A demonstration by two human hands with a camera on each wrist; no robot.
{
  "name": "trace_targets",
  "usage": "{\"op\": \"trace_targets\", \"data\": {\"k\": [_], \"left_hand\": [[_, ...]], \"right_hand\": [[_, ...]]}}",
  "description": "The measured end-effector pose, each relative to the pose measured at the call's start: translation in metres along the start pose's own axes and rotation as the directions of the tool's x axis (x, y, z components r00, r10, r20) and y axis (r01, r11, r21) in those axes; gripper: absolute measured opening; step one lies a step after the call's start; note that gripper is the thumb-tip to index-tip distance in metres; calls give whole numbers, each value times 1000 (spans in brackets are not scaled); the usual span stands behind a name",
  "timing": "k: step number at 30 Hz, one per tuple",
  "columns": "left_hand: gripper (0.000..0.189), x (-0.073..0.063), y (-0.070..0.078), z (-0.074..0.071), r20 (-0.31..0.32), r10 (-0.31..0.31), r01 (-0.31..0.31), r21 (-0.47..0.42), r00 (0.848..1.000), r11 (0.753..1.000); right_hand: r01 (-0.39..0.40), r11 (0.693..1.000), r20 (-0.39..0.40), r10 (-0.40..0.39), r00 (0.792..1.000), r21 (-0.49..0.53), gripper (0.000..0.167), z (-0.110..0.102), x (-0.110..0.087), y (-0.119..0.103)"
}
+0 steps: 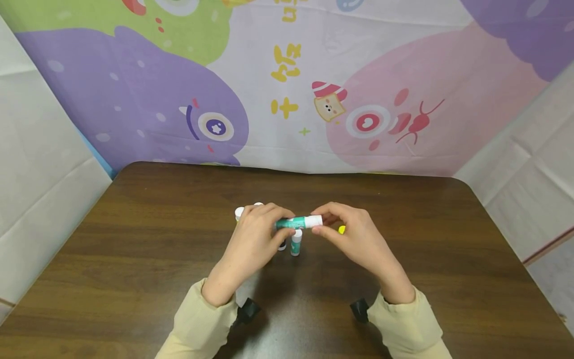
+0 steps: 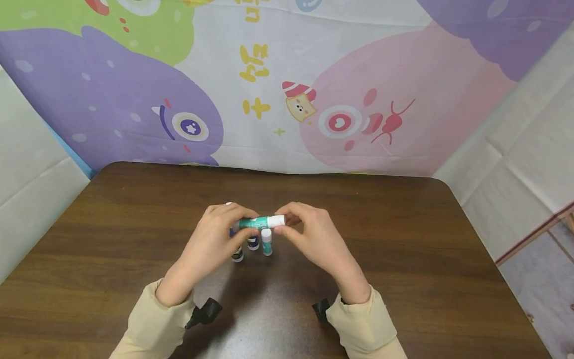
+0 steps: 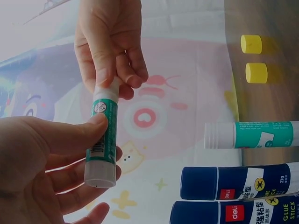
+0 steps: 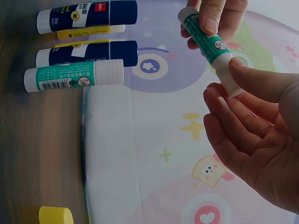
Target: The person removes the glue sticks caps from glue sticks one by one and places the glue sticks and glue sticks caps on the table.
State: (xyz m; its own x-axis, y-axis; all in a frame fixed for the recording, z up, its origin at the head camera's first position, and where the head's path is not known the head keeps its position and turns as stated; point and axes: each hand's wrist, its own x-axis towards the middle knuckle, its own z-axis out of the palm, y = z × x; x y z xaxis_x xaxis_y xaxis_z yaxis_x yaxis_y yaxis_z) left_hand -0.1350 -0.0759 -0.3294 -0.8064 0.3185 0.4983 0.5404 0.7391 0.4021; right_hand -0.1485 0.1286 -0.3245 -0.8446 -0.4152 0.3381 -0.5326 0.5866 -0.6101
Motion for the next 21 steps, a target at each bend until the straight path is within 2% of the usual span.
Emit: {"op": "trace_targets", "data": {"k": [21], "left_hand": [[18, 1, -2, 1, 7, -35, 35, -15, 999, 999]], "right_hand": [[9, 1000, -22, -9, 1000, 7, 29, 0, 0, 1]]}}
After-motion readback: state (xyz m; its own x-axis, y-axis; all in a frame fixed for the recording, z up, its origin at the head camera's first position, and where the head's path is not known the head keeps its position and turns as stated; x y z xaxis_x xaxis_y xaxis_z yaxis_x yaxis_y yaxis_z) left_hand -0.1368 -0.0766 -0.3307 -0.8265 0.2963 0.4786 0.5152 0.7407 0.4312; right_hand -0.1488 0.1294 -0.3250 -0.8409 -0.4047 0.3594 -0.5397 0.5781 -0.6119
